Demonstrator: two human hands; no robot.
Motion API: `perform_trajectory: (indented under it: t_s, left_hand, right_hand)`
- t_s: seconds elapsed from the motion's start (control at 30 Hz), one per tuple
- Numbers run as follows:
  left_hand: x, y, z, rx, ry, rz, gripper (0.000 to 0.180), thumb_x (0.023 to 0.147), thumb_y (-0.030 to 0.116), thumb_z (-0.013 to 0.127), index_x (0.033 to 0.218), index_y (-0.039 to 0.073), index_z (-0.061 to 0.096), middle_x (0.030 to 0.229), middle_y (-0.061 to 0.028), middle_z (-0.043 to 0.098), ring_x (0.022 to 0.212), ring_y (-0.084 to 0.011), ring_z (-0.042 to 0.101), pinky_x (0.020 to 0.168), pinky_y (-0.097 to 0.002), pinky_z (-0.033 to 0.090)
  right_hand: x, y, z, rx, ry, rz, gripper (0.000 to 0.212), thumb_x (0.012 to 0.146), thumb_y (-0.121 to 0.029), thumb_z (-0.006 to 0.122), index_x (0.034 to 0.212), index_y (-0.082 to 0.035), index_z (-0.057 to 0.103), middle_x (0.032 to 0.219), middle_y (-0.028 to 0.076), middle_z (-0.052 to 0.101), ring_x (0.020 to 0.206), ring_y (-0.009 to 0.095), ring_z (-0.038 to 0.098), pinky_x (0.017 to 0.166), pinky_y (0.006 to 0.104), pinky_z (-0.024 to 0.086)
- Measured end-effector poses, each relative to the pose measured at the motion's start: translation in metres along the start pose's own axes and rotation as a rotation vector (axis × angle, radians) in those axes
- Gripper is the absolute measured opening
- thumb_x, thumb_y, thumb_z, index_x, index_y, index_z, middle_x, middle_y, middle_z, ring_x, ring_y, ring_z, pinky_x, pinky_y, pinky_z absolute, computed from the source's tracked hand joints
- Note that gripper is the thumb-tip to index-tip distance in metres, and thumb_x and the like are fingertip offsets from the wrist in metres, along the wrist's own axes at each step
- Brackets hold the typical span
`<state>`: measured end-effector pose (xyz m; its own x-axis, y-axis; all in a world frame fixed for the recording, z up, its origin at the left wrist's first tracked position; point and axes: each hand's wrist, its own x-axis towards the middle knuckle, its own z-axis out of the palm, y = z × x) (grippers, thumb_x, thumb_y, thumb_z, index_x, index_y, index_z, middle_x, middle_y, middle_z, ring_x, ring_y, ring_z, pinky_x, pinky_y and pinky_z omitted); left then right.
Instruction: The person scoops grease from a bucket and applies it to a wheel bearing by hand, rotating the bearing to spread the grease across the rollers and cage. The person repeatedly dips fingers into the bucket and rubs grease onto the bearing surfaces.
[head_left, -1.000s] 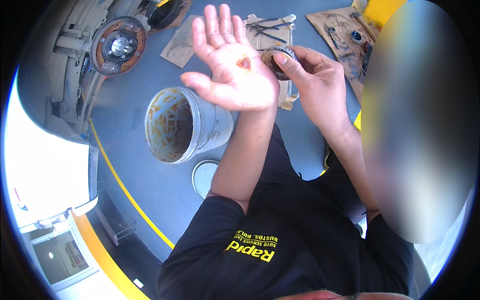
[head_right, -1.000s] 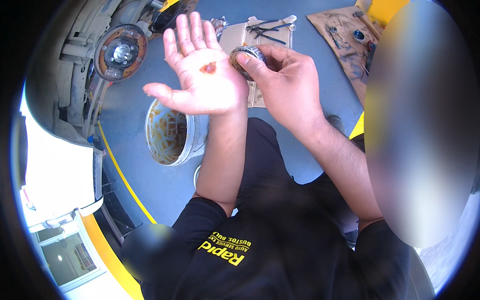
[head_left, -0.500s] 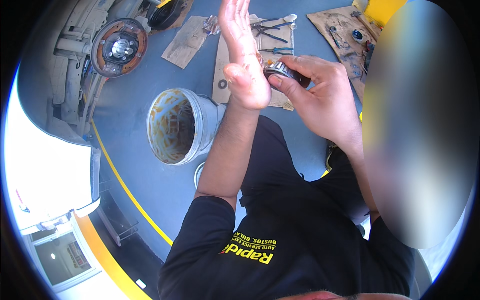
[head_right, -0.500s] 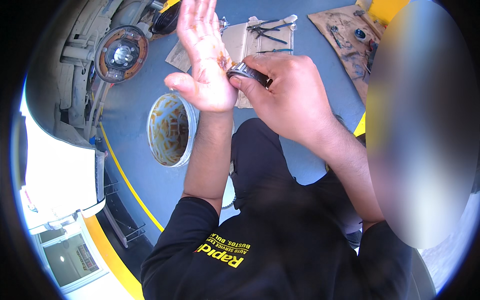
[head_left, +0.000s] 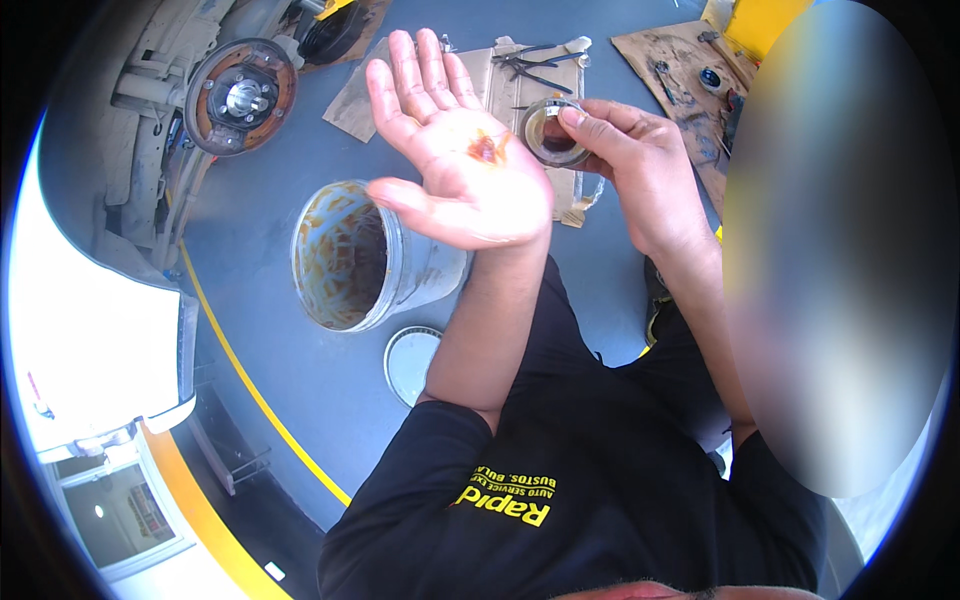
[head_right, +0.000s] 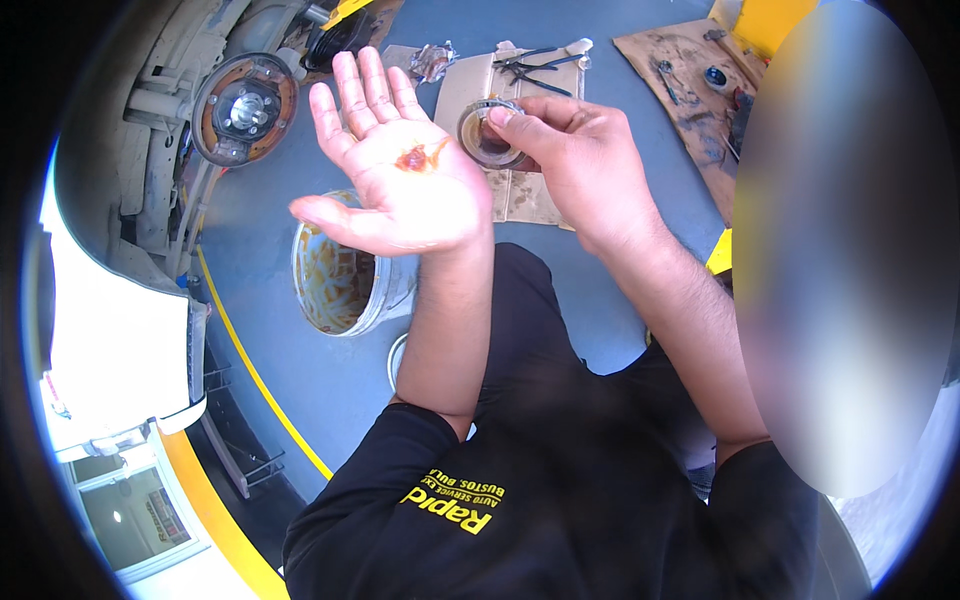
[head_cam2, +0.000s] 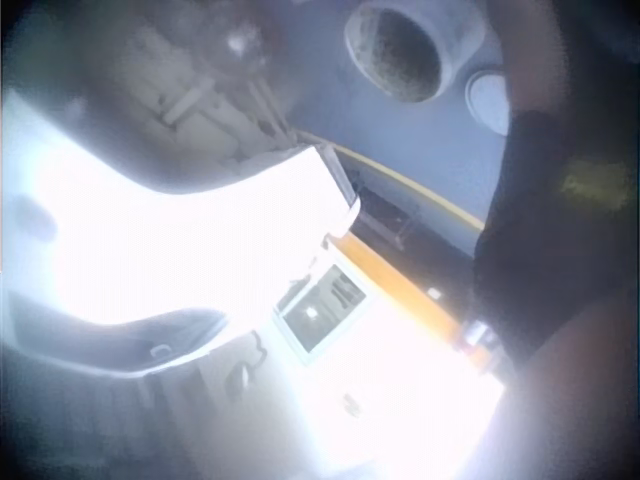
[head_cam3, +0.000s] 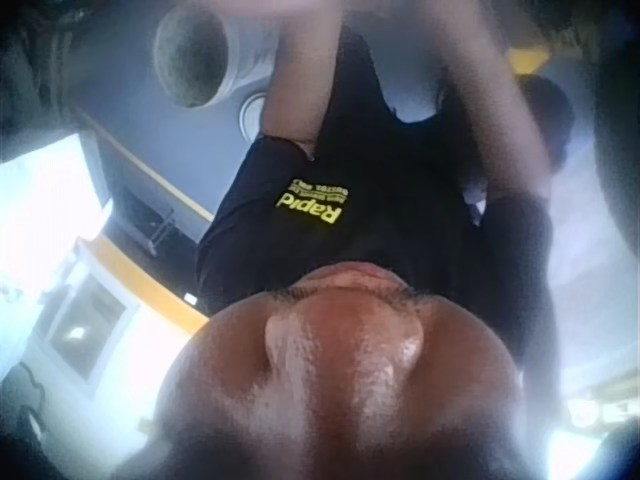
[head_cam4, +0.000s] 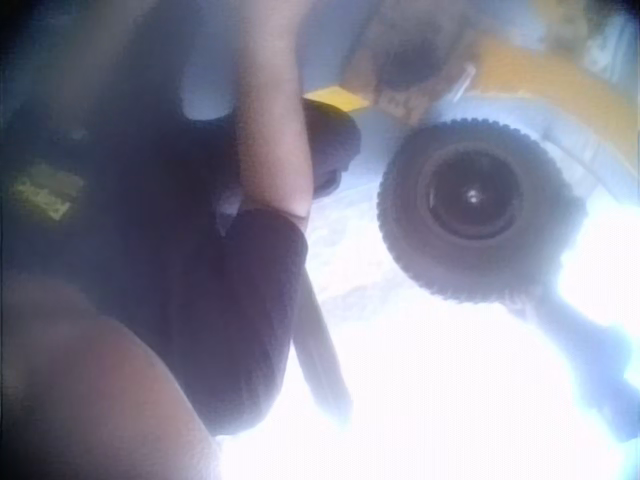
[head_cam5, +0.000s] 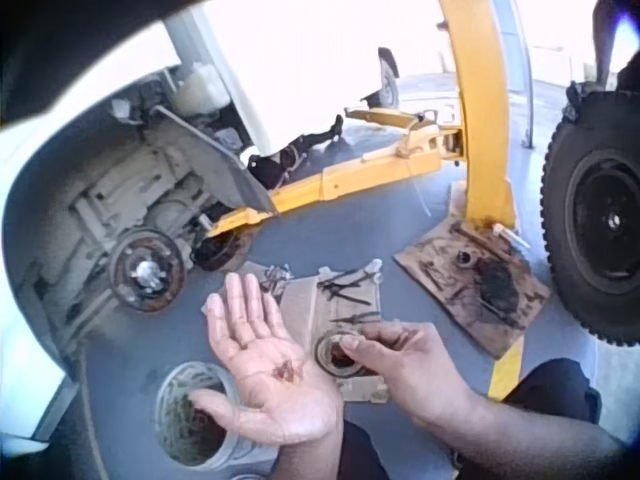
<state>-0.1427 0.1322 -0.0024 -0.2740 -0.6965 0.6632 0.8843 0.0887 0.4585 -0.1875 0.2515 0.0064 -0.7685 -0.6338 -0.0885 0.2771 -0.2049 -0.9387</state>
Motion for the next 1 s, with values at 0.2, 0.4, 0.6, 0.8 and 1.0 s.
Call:
perform_trajectory:
  t_s: [0.2,0.4,0.6,0.8,1.0]
  left_hand:
    - [0.003,-0.004,0.005,0.311,-0.179,0.183,0.109,0.092,0.088,0.026,0.163,0.005,0.023,0.168,-0.0258,0.026,0.156,-0.0436,0.023,0.128,-0.0565,0.006]
    - [0.011,0.001,0.004,0.368,-0.356,0.074,0.118,0.087,0.094,0.022,0.165,0.005,0.018,0.169,-0.0247,0.023,0.156,-0.0432,0.022,0.127,-0.057,0.003]
    - [0.024,-0.001,-0.005,0.332,-0.446,-0.012,0.123,0.087,0.095,0.015,0.164,-0.001,0.019,0.167,-0.0298,0.023,0.157,-0.0424,0.022,0.127,-0.0564,0.003]
    - [0.032,0.01,-0.032,0.284,-0.279,-0.285,0.097,0.101,0.078,0.021,0.16,0.002,0.031,0.162,-0.027,0.036,0.15,-0.0436,0.036,0.125,-0.0568,0.017]
    - [-0.003,0.03,-0.027,0.558,-0.39,-0.403,0.086,0.095,0.029,0.074,0.159,-0.001,0.025,0.163,-0.0227,0.032,0.152,-0.0368,0.032,0.126,-0.0501,0.02]
  right_hand:
    - [-0.003,0.005,0.001,-0.032,-0.078,-0.084,0.027,0.098,-0.017,0.074,0.113,0.005,0.076,0.095,0.006,0.078,0.084,0.008,0.067,0.079,0.0252,0.055]
    - [-0.011,-0.008,-0.003,-0.236,-0.128,-0.169,0.03,0.097,-0.019,0.075,0.115,0.005,0.076,0.092,0.007,0.079,0.082,0.007,0.067,0.076,0.0258,0.055]
    - [-0.009,-0.011,-0.013,-0.326,-0.23,-0.123,0.03,0.098,-0.02,0.074,0.113,0.006,0.076,0.088,0.008,0.078,0.08,0.008,0.067,0.073,0.0258,0.053]
    - [-0.002,-0.026,-0.012,-0.032,-0.224,0.034,0.028,0.098,-0.022,0.073,0.109,0.003,0.078,0.094,0.007,0.078,0.085,0.01,0.069,0.077,0.0265,0.054]
    - [0.006,-0.024,-0.007,0.042,-0.084,-0.044,0.025,0.099,-0.018,0.073,0.112,0.003,0.077,0.097,0.005,0.077,0.086,0.006,0.066,0.077,0.0231,0.053]
